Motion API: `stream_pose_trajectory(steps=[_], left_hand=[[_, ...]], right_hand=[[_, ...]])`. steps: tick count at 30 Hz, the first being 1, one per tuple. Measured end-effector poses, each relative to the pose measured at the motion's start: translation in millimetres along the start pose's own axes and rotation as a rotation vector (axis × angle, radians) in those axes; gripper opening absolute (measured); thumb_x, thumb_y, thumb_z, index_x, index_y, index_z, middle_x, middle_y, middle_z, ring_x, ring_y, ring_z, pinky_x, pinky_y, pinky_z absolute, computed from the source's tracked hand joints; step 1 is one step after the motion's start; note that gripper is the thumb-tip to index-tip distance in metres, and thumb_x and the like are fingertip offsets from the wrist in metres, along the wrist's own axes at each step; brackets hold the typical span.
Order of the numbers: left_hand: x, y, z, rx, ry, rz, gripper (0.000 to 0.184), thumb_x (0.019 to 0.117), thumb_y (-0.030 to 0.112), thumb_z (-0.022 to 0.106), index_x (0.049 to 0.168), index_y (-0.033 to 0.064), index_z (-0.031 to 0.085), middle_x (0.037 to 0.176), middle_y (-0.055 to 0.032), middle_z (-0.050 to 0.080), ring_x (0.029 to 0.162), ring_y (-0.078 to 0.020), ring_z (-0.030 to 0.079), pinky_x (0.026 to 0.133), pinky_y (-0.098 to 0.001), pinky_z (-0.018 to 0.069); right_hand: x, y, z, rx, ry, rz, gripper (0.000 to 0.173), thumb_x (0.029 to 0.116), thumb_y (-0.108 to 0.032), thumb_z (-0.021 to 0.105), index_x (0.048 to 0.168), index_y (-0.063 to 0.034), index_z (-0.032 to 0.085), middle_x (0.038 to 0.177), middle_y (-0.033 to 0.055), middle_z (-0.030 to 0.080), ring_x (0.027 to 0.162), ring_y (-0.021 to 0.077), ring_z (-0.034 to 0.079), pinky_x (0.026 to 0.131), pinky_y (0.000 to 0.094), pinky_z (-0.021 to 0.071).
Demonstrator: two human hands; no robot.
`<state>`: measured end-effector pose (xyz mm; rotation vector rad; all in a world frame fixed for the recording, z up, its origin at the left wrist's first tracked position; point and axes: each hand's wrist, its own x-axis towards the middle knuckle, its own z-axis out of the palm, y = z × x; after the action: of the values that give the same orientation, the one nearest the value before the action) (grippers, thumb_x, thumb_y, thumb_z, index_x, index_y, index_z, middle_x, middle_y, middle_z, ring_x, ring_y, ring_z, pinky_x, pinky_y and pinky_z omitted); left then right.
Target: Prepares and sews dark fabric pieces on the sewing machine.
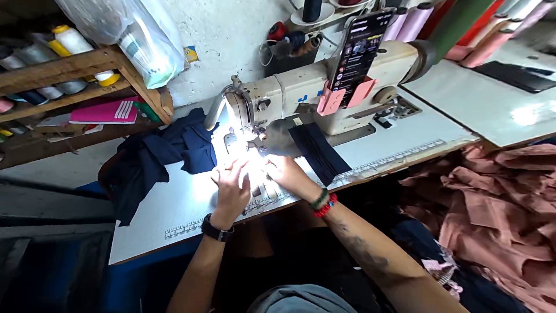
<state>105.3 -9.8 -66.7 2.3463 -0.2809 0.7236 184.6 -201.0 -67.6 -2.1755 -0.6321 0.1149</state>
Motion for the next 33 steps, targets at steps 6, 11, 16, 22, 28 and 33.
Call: stream_pose_trajectory(steps=[6,11,16,22,28,33], left_hand=[[-19,14,-2,-0.017,-0.394,0.408,0.02,0.1041,0.023,0.058,0.109,0.0154,0.075,0.108,-0.0004,0.074,0.117,-0.0175,0.065,0.113,-0.0518,0.0387],[-30,25,-22,-0.102,-0.484,0.446,0.02,0.1041,0.018,0.057,0.099,0.0082,0.074,0.09,-0.0056,0.069,0.097,-0.0155,0.068,0.115,-0.0416,0.0435],[-15,17,-25,0.062,-0.479,0.334,0.017,0.0993,0.019,0.062,0.097,0.012,0.077,0.09,-0.0042,0.068,0.091,-0.0169,0.067,0.1,-0.0429,0.0504],[-7,22,-24,0.22,-0.454,0.327,0.016,0.0971,0.023,0.063,0.093,0.0164,0.077,0.087,-0.0015,0.068,0.095,-0.021,0.066,0.103,-0.0527,0.0432],[-13,29,-20,0.261,-0.412,0.341,0.015,0.0956,0.024,0.065,0.092,0.0178,0.078,0.084,-0.0002,0.068,0.093,-0.0209,0.063,0.102,-0.0526,0.0381],[6,14,-12,0.178,-0.487,0.181,0.014,0.0981,0.018,0.062,0.098,0.0119,0.075,0.094,-0.0065,0.07,0.101,-0.0271,0.066,0.101,-0.0595,0.0415]], right_hand=[[-103,5,-20,0.025,-0.081,-0.098,0.029,0.1042,-0.035,0.057,0.104,-0.0117,0.072,0.072,-0.0007,0.061,0.061,0.0087,0.054,0.059,0.0297,0.0487],[-139,16,-42,-0.155,-0.155,-0.031,0.03,0.1029,-0.041,0.058,0.108,-0.0156,0.073,0.089,0.0016,0.071,0.076,0.0148,0.066,0.071,0.0393,0.0564],[-122,-6,-39,-0.318,-0.077,-0.147,0.049,0.1054,-0.048,0.05,0.136,-0.0145,0.067,0.1,0.009,0.073,0.081,0.0246,0.071,0.071,0.0488,0.0589],[-95,-26,-4,-0.355,0.038,-0.204,0.021,0.0962,-0.03,0.067,0.105,-0.0133,0.077,0.088,0.0054,0.073,0.076,0.0231,0.071,0.064,0.0469,0.0578],[-86,-30,10,-0.391,0.06,-0.185,0.011,0.0919,-0.019,0.07,0.088,-0.0094,0.072,0.071,0.0071,0.065,0.067,0.0267,0.068,0.056,0.047,0.0528],[-89,-18,-11,-0.291,0.063,-0.14,0.021,0.0978,-0.031,0.067,0.101,-0.0111,0.073,0.086,0.0061,0.071,0.075,0.0246,0.07,0.062,0.0496,0.057]])
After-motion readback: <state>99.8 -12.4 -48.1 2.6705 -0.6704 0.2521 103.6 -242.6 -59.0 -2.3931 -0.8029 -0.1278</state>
